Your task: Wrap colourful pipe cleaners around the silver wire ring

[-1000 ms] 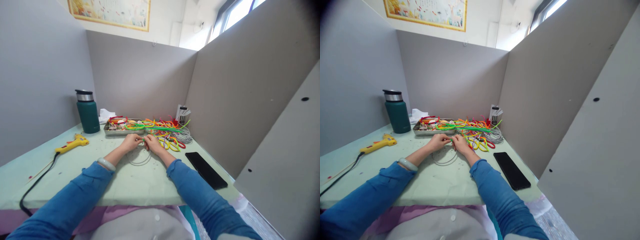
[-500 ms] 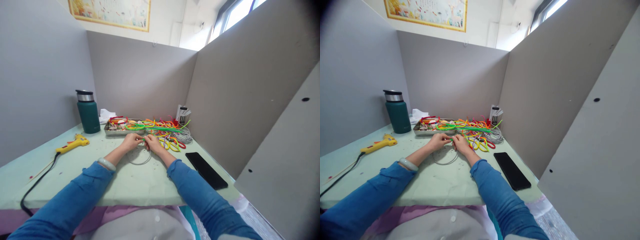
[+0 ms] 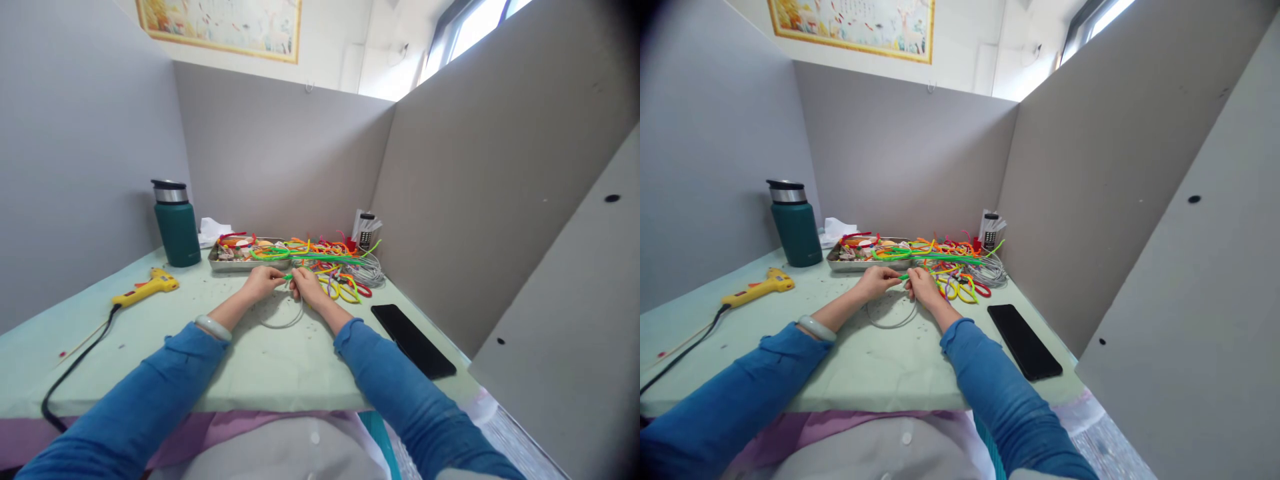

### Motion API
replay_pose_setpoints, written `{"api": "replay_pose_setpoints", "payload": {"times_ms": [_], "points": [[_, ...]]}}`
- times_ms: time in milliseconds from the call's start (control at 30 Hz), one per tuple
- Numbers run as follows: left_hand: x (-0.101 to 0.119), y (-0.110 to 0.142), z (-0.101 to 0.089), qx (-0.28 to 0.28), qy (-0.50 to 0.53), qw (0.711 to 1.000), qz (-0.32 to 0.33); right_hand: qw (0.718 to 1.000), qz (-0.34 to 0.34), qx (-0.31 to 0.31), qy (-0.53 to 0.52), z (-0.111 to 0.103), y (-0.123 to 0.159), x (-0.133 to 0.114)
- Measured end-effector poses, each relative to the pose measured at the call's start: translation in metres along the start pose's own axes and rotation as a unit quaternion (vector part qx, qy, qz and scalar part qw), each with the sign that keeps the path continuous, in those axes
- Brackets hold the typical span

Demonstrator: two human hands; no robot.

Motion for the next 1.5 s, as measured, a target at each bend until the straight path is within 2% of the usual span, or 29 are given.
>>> {"api": "replay_pose_setpoints", "payload": {"times_ms": [433, 600, 733, 833, 1067, 1267, 1500], "points": [[0.003, 0.003, -0.003, -0.007, -0.007, 1.0, -0.009, 1.0, -0.004, -0.004, 0.001, 0.001, 0.001, -0.002], [0.001, 0.002, -0.007, 0.043, -0.023, 0.999, -0.019, 1.0, 0.008, 0.005, -0.001, 0.002, 0.0, -0.002], [-0.005, -0.002, -0.008, 0.045, -0.027, 0.996, -0.076, 1.0, 0.018, 0.017, -0.007, 0.003, -0.001, 0.004], [-0.011, -0.006, -0.01, 0.045, -0.023, 0.995, -0.09, 1.0, 0.015, 0.014, 0.001, 0.003, -0.001, 0.005], [-0.022, -0.018, -0.013, 0.098, -0.049, 0.986, -0.128, 1.0, 0.013, -0.002, -0.001, 0.004, 0.003, -0.005], [-0.031, -0.03, -0.011, 0.128, -0.042, 0.981, -0.143, 1.0, 0.003, -0.002, -0.009, 0.005, 0.003, -0.004], [-0.033, -0.032, -0.012, 0.135, -0.041, 0.979, -0.145, 1.0, 0.002, -0.004, 0.006, 0.005, 0.004, -0.003]]}}
Point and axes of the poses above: each hand's wrist, its own y-axis away from the middle knuckle, its own z-axis out of the palm, x = y × z, the point moved 1 cm from there along -y, towards the middle knuckle, and after that the axes turned 15 degrees about -z, right-handed, at the moved point
